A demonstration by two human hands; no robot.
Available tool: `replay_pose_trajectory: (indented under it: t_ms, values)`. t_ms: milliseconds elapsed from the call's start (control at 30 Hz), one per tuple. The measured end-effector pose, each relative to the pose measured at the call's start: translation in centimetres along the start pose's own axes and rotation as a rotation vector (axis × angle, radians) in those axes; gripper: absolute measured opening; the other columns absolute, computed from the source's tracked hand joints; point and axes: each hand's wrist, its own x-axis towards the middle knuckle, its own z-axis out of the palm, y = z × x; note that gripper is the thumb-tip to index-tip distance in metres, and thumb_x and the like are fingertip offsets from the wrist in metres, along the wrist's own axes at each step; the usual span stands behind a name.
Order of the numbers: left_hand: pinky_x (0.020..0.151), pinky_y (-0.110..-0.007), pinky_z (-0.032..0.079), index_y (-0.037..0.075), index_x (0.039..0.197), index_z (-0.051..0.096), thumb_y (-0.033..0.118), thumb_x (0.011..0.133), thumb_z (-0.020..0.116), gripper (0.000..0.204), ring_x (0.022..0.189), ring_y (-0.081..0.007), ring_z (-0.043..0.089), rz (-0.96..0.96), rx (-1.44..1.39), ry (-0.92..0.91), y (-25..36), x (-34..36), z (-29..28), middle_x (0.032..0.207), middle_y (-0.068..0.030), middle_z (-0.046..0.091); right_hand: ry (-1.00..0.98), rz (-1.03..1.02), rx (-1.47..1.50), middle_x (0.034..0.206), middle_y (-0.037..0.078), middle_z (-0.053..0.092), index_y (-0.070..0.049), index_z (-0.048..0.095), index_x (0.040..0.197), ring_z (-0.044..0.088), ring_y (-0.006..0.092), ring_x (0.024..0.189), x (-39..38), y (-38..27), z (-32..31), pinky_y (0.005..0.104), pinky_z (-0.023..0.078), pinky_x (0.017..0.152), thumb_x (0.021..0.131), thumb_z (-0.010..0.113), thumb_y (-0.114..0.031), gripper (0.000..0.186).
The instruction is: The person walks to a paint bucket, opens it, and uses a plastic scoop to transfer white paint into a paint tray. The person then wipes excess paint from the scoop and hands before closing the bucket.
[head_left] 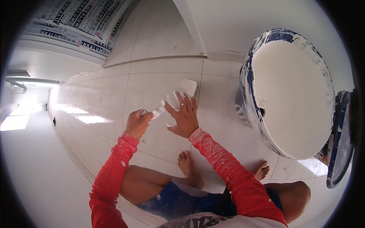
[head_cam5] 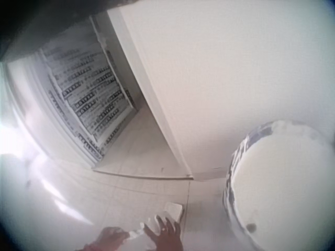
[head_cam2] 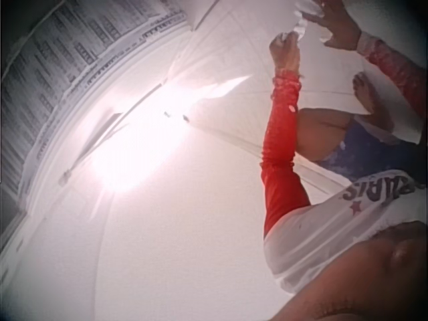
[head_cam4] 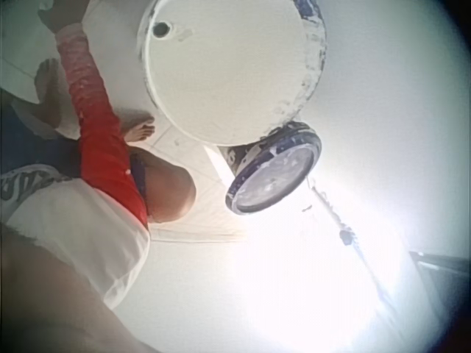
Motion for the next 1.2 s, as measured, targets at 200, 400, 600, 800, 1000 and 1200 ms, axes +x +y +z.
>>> replay_pose_trajectory:
  t_ms: [200,400,600,800,1000,1200]
  values:
    - [0.058,-0.024,0.037,0.000,0.084,0.065,0.022,0.092,0.065,0.023,0.064,-0.0055,0.048,0.136,0.075,0.023,-0.4,-0.7,-0.7,0.068,0.0023,0.055,-0.076,0.091,-0.077,0.161,0.018,0.023,-0.031,0.043,0.150,0.022,0.0431,0.148,1.5,1.2,-0.4,0.0667,0.020,0.116,0.062,0.087,-0.043,0.099]
    - [0.059,-0.025,0.038,0.000,0.082,0.065,0.020,0.091,0.066,0.022,0.063,-0.0066,0.048,0.152,0.002,0.065,-1.0,-0.1,-1.5,0.069,0.0015,0.056,-0.119,0.119,-0.159,0.161,0.018,0.025,-0.027,0.045,0.149,0.023,0.0429,0.148,2.8,2.2,-0.4,0.0660,0.018,0.117,0.063,0.088,-0.047,0.098]
    - [0.057,-0.026,0.037,0.000,0.080,0.064,0.021,0.090,0.065,0.023,0.061,-0.0081,0.047,0.150,0.040,0.134,-0.9,0.2,-2.5,0.066,0.0007,0.055,-0.165,0.284,-0.214,0.162,0.018,0.023,-0.017,0.044,0.148,0.020,0.0408,0.151,1.1,3.7,0.0,0.0650,0.017,0.119,0.069,0.085,-0.050,0.095]
    - [0.052,-0.030,0.035,-0.002,0.077,0.062,0.024,0.090,0.063,0.029,0.056,-0.0101,0.044,0.194,0.042,0.176,-0.8,0.7,-2.3,0.062,-0.0010,0.052,-0.198,0.204,-0.262,0.163,0.016,0.025,-0.021,0.044,0.149,0.022,0.0379,0.150,-3.2,4.9,2.2,0.0636,0.017,0.119,0.076,0.080,-0.049,0.086]
    - [0.056,-0.029,0.039,0.000,0.082,0.065,0.024,0.090,0.062,0.026,0.059,-0.0107,0.048,0.054,-0.107,0.155,-0.7,1.0,-2.0,0.068,-0.0012,0.054,-0.138,0.026,-0.340,0.160,0.015,0.029,-0.026,0.048,0.147,0.027,0.0374,0.147,-6.1,6.6,2.5,0.0626,0.018,0.119,0.078,0.079,-0.041,0.078]
    - [0.064,-0.030,0.047,-0.002,0.093,0.065,0.021,0.091,0.064,0.024,0.063,-0.0127,0.053,-0.038,-0.301,0.033,-1.2,1.4,-2.4,0.074,-0.0033,0.056,0.097,0.124,-0.039,0.155,0.020,0.032,-0.025,0.051,0.143,0.029,0.0422,0.143,-4.0,3.7,0.9,0.0625,0.020,0.116,0.070,0.082,-0.035,0.080]
